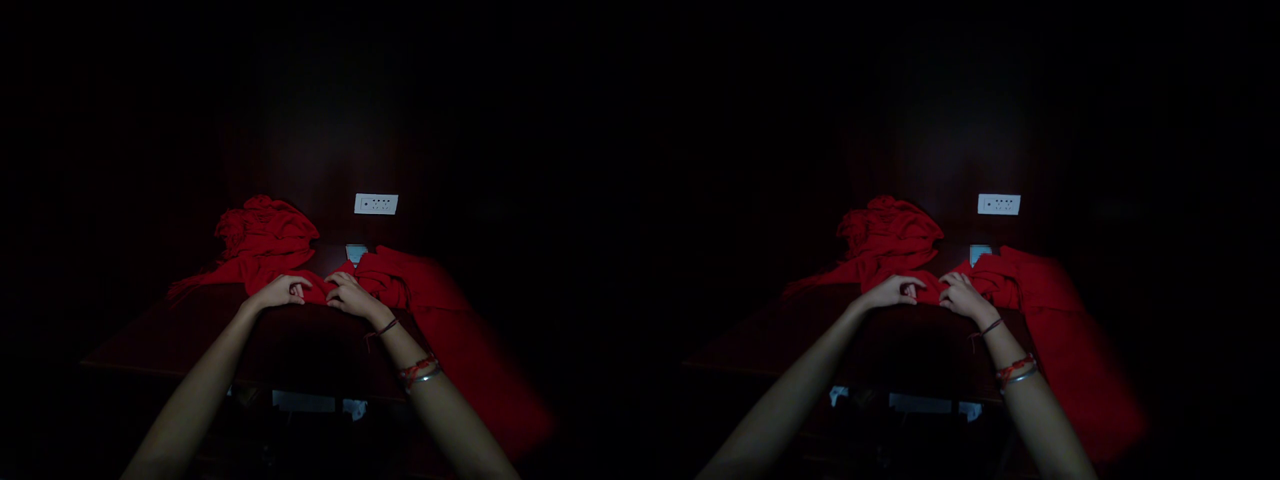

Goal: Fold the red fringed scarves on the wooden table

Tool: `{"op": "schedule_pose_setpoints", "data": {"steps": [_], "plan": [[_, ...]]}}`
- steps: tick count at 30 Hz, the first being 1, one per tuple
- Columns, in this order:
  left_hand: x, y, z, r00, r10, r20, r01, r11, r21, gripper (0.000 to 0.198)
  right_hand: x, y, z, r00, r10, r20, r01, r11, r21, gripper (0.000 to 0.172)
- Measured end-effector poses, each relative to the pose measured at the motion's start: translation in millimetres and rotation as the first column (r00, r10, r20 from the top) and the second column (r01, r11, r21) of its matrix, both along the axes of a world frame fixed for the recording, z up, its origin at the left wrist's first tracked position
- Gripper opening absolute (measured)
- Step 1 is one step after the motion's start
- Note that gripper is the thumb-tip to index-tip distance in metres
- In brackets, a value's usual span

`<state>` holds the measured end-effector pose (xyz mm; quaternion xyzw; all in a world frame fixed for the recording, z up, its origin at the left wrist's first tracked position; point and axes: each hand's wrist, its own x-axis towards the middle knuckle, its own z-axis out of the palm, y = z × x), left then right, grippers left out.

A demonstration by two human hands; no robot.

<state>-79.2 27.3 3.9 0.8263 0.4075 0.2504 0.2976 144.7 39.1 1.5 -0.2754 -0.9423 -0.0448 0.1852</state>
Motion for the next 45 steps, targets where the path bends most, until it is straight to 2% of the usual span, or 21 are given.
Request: {"op": "schedule_pose_setpoints", "data": {"steps": [6,12,18,21,27,31,34,37,41,45], "plan": [[2,0,1.0,0.999,0.012,0.04,-0.011,1.0,-0.01,0.042,-4,1,-0.1,0.995,0.008,-0.096,-0.008,1.0,0.002,0.004],[4,-3,5.9,0.992,0.04,0.123,-0.04,0.999,-0.004,0.043,-7,4,-0.3,0.971,0.024,-0.239,-0.041,0.997,-0.065,0.018],[3,-2,9.6,0.95,0.135,0.282,-0.162,0.984,0.073,0.035,-7,2,5.9,0.854,-0.01,-0.52,-0.119,0.97,-0.214,0.018],[5,-2,8.5,0.95,0.144,0.277,-0.185,0.974,0.131,0.03,-10,0,6.0,0.809,-0.068,-0.583,-0.112,0.957,-0.268,0.015],[13,0,0.8,0.997,0.047,0.061,-0.059,0.978,0.202,0.034,-16,-1,3.2,0.81,-0.151,-0.567,-0.035,0.953,-0.302,0.011],[12,2,4.0,0.983,0.176,0.056,-0.184,0.938,0.294,0.027,-15,-3,7.6,0.757,-0.275,-0.592,0.14,0.954,-0.264,0.01],[7,2,6.4,0.973,0.23,0.014,-0.217,0.894,0.392,0.027,-12,-4,11.4,0.725,-0.296,-0.621,0.239,0.955,-0.176,0.01],[6,1,6.3,0.965,0.262,-0.02,-0.233,0.887,0.398,0.029,-9,-4,12.9,0.758,-0.274,-0.591,0.286,0.955,-0.076,0.011],[14,-3,5.6,0.956,0.289,0.045,-0.289,0.909,0.301,0.032,-9,-6,13.0,0.825,-0.258,-0.502,0.298,0.955,-0.001,0.011],[21,-1,1.6,0.982,0.187,0.007,-0.182,0.941,0.285,0.028,-13,-9,13.7,0.879,-0.203,-0.431,0.222,0.975,-0.005,0.011]]}}
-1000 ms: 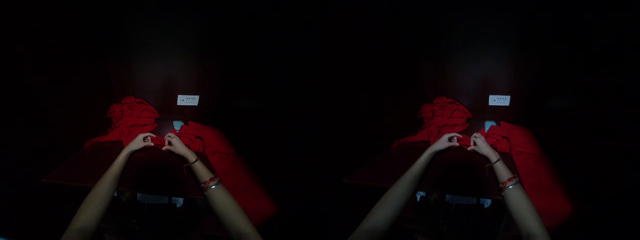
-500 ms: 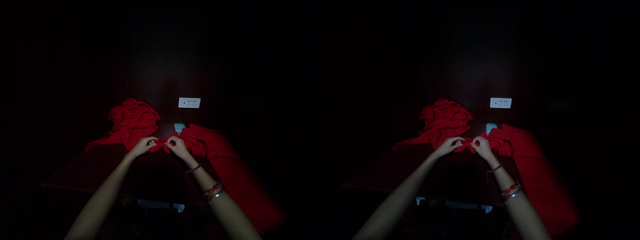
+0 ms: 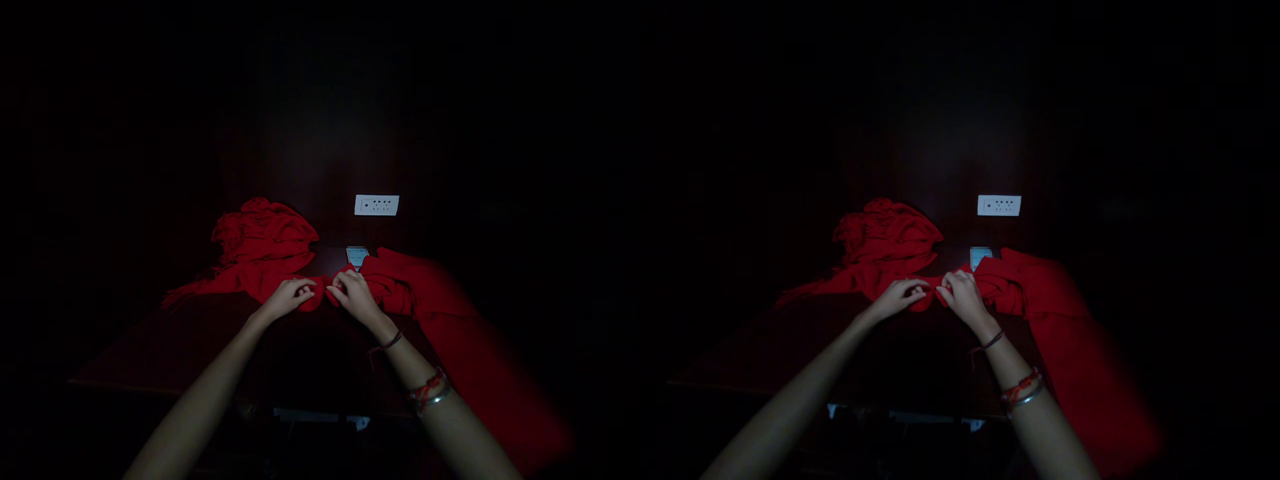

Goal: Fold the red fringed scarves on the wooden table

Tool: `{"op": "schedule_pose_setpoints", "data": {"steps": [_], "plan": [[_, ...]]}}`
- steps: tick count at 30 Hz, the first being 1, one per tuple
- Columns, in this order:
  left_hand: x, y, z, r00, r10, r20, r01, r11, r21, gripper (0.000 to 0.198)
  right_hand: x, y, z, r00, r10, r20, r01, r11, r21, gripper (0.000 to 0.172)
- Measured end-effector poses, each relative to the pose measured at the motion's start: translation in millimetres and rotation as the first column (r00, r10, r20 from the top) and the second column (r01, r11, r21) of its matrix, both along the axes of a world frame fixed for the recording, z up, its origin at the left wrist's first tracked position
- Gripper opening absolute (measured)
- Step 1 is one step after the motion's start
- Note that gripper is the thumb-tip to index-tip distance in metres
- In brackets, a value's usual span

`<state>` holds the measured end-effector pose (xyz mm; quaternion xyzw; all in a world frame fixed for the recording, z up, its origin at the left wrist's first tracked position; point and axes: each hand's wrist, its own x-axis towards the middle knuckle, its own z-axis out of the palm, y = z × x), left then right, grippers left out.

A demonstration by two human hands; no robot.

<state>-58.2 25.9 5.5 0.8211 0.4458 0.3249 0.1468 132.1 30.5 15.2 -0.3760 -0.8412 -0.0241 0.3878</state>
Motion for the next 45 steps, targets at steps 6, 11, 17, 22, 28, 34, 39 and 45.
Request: {"op": "schedule_pose_setpoints", "data": {"steps": [6,11,17,22,28,34,39,45], "plan": [[-14,8,-5.5,0.989,-0.013,-0.148,0.031,0.992,0.121,0.028,9,4,0.7,0.994,-0.001,0.106,0.009,0.997,-0.081,0.006],[-25,7,4.0,0.971,0.205,0.124,-0.224,0.961,0.164,0.026,11,2,2.2,0.981,0.061,0.182,-0.049,0.996,-0.069,0.008],[0,-9,13.3,0.921,0.043,0.387,-0.071,0.996,0.058,0.027,-5,-11,-0.1,0.989,0.068,0.129,-0.072,0.997,0.032,0.025],[5,-11,14.6,0.906,0.109,0.409,-0.188,0.97,0.157,0.019,-9,-4,-2.8,0.996,0.068,0.06,-0.067,0.998,-0.01,0.019],[-8,-7,18.0,0.867,0.172,0.468,-0.311,0.92,0.239,0.014,3,3,3.0,0.983,-0.108,0.151,0.109,0.994,-0.001,0.007],[-19,-4,22.6,0.725,0.334,0.602,-0.602,0.733,0.318,0.01,5,-3,12.8,0.963,-0.208,0.173,0.205,0.978,0.032,0.006],[-55,2,23.0,0.502,0.467,0.728,-0.827,0.506,0.245,0.011,3,-6,11.3,0.945,-0.196,0.261,0.202,0.979,0.001,0.013],[-65,2,13.7,0.556,0.601,0.574,-0.825,0.485,0.291,0.018,12,-2,8.2,0.931,-0.254,0.261,0.276,0.96,-0.05,0.013]]}}
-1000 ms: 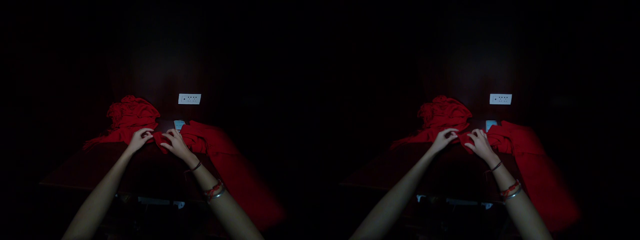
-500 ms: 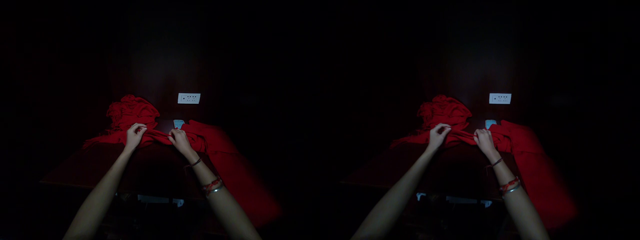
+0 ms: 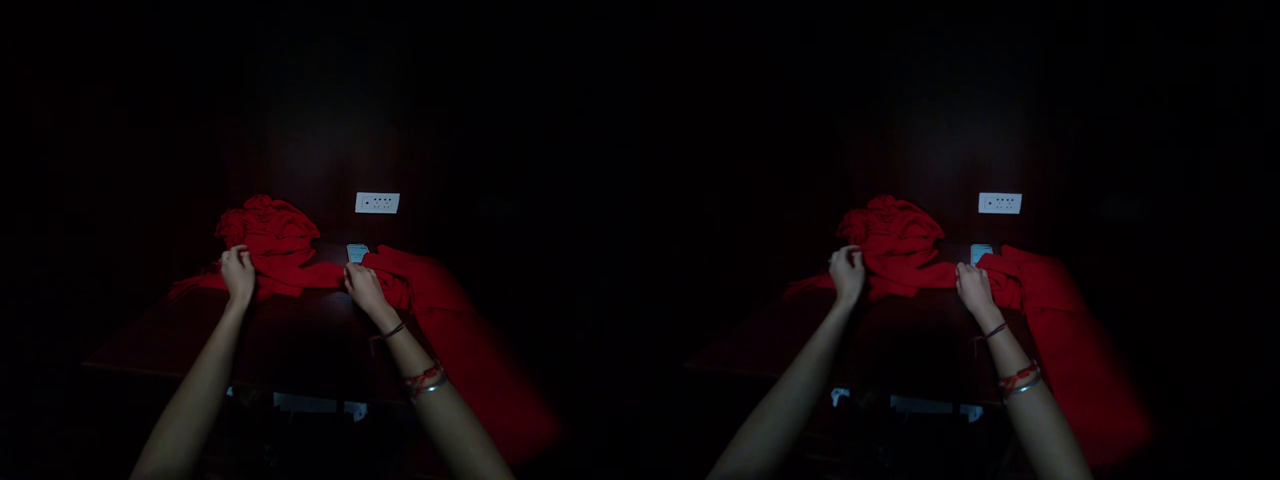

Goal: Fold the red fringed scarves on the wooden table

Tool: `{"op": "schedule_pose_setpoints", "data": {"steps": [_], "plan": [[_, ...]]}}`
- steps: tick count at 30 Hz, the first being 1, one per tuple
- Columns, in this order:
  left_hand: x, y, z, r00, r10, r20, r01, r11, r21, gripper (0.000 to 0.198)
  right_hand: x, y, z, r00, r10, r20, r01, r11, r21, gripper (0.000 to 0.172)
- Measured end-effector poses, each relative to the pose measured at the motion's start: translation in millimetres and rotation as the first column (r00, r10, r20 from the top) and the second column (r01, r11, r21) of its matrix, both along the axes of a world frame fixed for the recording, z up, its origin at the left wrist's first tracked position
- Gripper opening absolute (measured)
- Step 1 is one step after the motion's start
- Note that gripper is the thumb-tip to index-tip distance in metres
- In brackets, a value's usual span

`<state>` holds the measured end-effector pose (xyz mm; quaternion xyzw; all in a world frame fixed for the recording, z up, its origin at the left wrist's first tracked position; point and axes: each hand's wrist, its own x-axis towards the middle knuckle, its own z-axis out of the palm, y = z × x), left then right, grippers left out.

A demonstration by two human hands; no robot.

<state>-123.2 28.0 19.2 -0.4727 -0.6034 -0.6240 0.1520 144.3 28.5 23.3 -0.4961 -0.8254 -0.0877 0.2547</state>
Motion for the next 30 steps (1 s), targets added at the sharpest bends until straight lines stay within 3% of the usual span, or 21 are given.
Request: {"op": "schedule_pose_setpoints", "data": {"steps": [2,5,7,9,11,14,18,21,22,23,25,27,28,30], "plan": [[16,0,-6.6,0.967,-0.132,-0.218,0.098,0.982,-0.16,0.024,0,1,-2.7,0.999,0.04,-0.005,-0.04,0.999,0.015,0.017],[36,2,-16.9,0.786,-0.344,-0.513,0.08,0.88,-0.468,0.039,-2,2,-10.0,0.995,0.085,0.061,-0.087,0.996,0.026,0.025],[39,5,-21.9,0.716,-0.398,-0.573,-0.014,0.814,-0.581,0.046,-3,4,-15.7,0.992,0.045,0.115,-0.049,0.998,0.034,0.032],[34,7,-24.0,0.709,-0.409,-0.574,-0.063,0.774,-0.63,0.045,-2,6,-19.7,0.987,-0.033,0.158,0.027,0.999,0.038,0.04],[29,9,-22.4,0.705,-0.423,-0.569,-0.057,0.766,-0.64,0.037,0,9,-19.5,0.973,-0.121,0.196,0.12,0.993,0.015,0.034],[25,6,-14.7,0.751,-0.395,-0.528,0.018,0.812,-0.583,0.026,8,10,-9.3,0.954,-0.211,0.212,0.22,0.975,-0.023,0.023],[23,-1,-3.1,0.901,-0.266,-0.341,0.102,0.897,-0.429,0.028,39,6,15.1,0.961,-0.275,-0.032,0.277,0.946,0.167,0.025],[17,-2,-0.8,0.963,-0.139,-0.231,0.051,0.935,-0.351,0.032,73,3,26.7,0.837,-0.368,-0.405,0.508,0.797,0.326,0.03],[15,-2,-1.9,0.969,-0.119,-0.217,0.034,0.932,-0.361,0.033,82,3,27.4,0.775,-0.41,-0.48,0.589,0.744,0.316,0.031],[15,0,-3.7,0.967,-0.119,-0.223,0.023,0.921,-0.389,0.034,89,3,26.7,0.743,-0.456,-0.489,0.627,0.729,0.274,0.032],[17,2,-8.3,0.943,-0.177,-0.283,0.029,0.888,-0.459,0.034,92,3,22.2,0.764,-0.539,-0.355,0.613,0.779,0.134,0.03],[25,5,-12.2,0.881,-0.288,-0.375,0.076,0.87,-0.487,0.036,80,2,17.3,0.829,-0.54,-0.146,0.545,0.839,-0.006,0.026],[29,5,-13.3,0.844,-0.34,-0.416,0.116,0.871,-0.476,0.037,69,0,15.7,0.848,-0.524,-0.085,0.523,0.852,-0.026,0.027],[38,4,-13.2,0.794,-0.407,-0.451,0.211,0.881,-0.422,0.036,43,-6,13.8,0.88,-0.47,-0.065,0.473,0.879,0.061,0.033]]}}
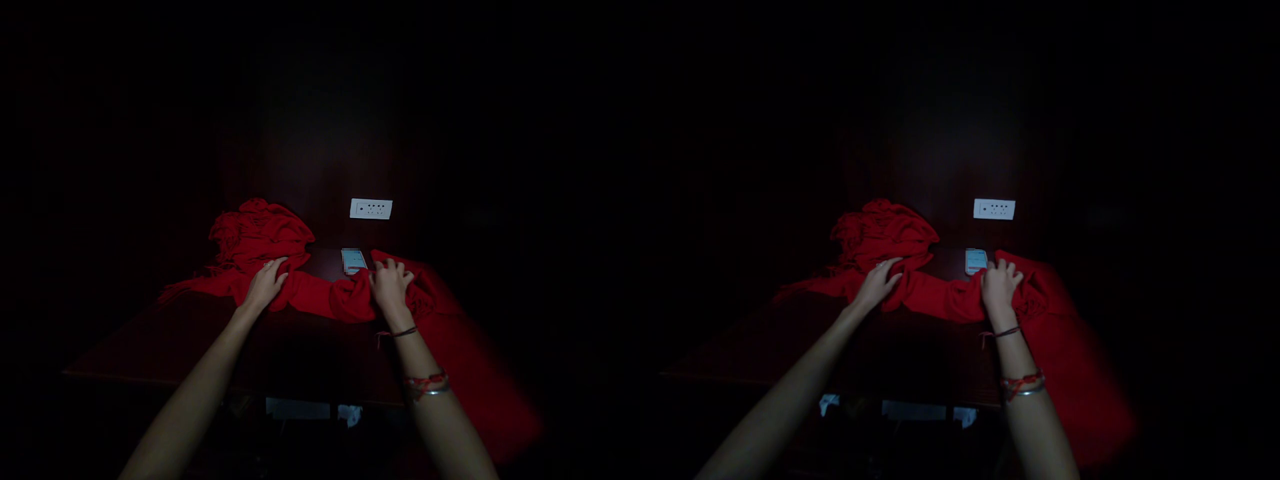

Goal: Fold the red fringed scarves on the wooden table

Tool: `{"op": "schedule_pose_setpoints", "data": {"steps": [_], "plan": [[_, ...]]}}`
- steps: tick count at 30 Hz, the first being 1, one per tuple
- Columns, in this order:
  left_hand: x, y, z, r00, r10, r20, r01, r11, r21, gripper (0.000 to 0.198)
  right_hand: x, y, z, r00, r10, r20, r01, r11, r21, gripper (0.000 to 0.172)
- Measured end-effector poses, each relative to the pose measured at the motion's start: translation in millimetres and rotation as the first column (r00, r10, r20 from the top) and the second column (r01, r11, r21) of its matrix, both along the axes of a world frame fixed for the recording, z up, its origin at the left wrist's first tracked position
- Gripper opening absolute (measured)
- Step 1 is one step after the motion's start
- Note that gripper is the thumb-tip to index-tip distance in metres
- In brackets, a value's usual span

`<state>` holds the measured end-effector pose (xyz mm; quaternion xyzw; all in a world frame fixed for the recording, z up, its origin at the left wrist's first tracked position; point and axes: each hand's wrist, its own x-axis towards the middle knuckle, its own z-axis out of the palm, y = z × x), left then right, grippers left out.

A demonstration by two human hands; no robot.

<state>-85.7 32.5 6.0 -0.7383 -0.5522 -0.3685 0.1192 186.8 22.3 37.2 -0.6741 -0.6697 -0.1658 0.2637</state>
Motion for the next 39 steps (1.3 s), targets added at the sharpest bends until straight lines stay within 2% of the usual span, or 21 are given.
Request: {"op": "schedule_pose_setpoints", "data": {"steps": [2,3,5,7,9,11,13,15,16,18,19,21,24,27,30,32,33,34,36,37,39], "plan": [[5,-2,2.0,0.998,-0.05,0.046,0.047,0.998,0.048,0.033,-25,-7,-2.5,0.957,0.279,0.082,-0.278,0.96,-0.021,0.039],[6,-3,3.0,0.996,-0.048,0.08,0.042,0.997,0.067,0.032,-36,-10,-4.9,0.888,0.443,0.122,-0.434,0.896,-0.097,0.043],[3,-5,4.3,0.988,0.015,0.153,-0.03,0.994,0.1,0.032,-50,-13,-11.5,0.762,0.628,0.156,-0.571,0.766,-0.296,0.053],[-3,-5,4.0,0.963,0.158,0.219,-0.185,0.977,0.109,0.035,-55,-12,-17.8,0.729,0.662,0.173,-0.545,0.715,-0.438,0.048],[-7,-5,3.5,0.913,0.327,0.243,-0.356,0.931,0.086,0.041,-54,-7,-20.1,0.768,0.611,0.19,-0.48,0.747,-0.461,0.029],[-6,-7,4.1,0.886,0.421,0.193,-0.444,0.891,0.096,0.049,-48,-2,-17.2,0.817,0.551,0.169,-0.456,0.798,-0.395,0.029],[1,-9,5.6,0.93,0.361,0.071,-0.368,0.917,0.157,0.051,-39,2,-12.0,0.852,0.511,0.111,-0.453,0.827,-0.333,0.032],[13,-12,6.0,0.985,0.132,-0.114,-0.115,0.983,0.146,0.047,-29,3,-7.9,0.872,0.487,0.048,-0.443,0.828,-0.343,0.031],[18,-13,4.9,0.978,-0.022,-0.207,0.038,0.996,0.075,0.044,-25,3,-6.9,0.878,0.478,0.024,-0.432,0.813,-0.39,0.037],[27,-12,-0.4,0.896,-0.299,-0.327,0.266,0.953,-0.145,0.038,-19,2,-7.3,0.878,0.478,-0.006,-0.412,0.75,-0.517,0.058],[28,-10,-4.3,0.85,-0.393,-0.351,0.32,0.914,-0.249,0.038,-17,2,-8.1,0.876,0.482,-0.012,-0.403,0.72,-0.565,0.065],[28,-6,-12.4,0.799,-0.48,-0.362,0.348,0.861,-0.372,0.044,-17,3,-10.0,0.874,0.485,-0.009,-0.399,0.707,-0.584,0.057],[22,2,-19.8,0.818,-0.461,-0.345,0.321,0.863,-0.391,0.041,-19,6,-10.3,0.879,0.477,-0.012,-0.432,0.786,-0.443,0.034],[17,5,-18.8,0.863,-0.403,-0.304,0.293,0.89,-0.349,0.029,-16,8,-7.0,0.912,0.407,-0.054,-0.411,0.897,-0.164,0.031],[13,4,-12.8,0.925,-0.338,-0.174,0.295,0.927,-0.233,0.026,-7,8,-3.2,0.976,0.149,-0.158,-0.135,0.986,0.097,0.036],[12,1,-8.5,0.955,-0.292,-0.046,0.283,0.948,-0.143,0.027,-3,6,-2.1,0.982,-0.015,-0.187,0.043,0.988,0.145,0.037],[11,0,-6.9,0.961,-0.275,0.005,0.274,0.954,-0.12,0.028,-4,5,-2.2,0.986,-0.042,-0.163,0.065,0.988,0.143,0.036],[11,-1,-5.8,0.963,-0.266,0.037,0.269,0.956,-0.116,0.03,-7,3,-2.9,0.994,-0.014,-0.11,0.029,0.991,0.132,0.036],[12,-2,-5.1,0.96,-0.275,0.047,0.279,0.95,-0.138,0.031,-18,0,-6.2,0.98,0.194,0.044,-0.196,0.978,0.069,0.036],[12,-3,-5.4,0.955,-0.293,0.036,0.295,0.943,-0.153,0.031,-25,-1,-8.9,0.936,0.333,0.117,-0.336,0.942,0.006,0.035],[14,-3,-6.6,0.941,-0.339,0.016,0.336,0.925,-0.178,0.03,-40,-2,-16.0,0.797,0.568,0.206,-0.54,0.823,-0.177,0.034]]}}
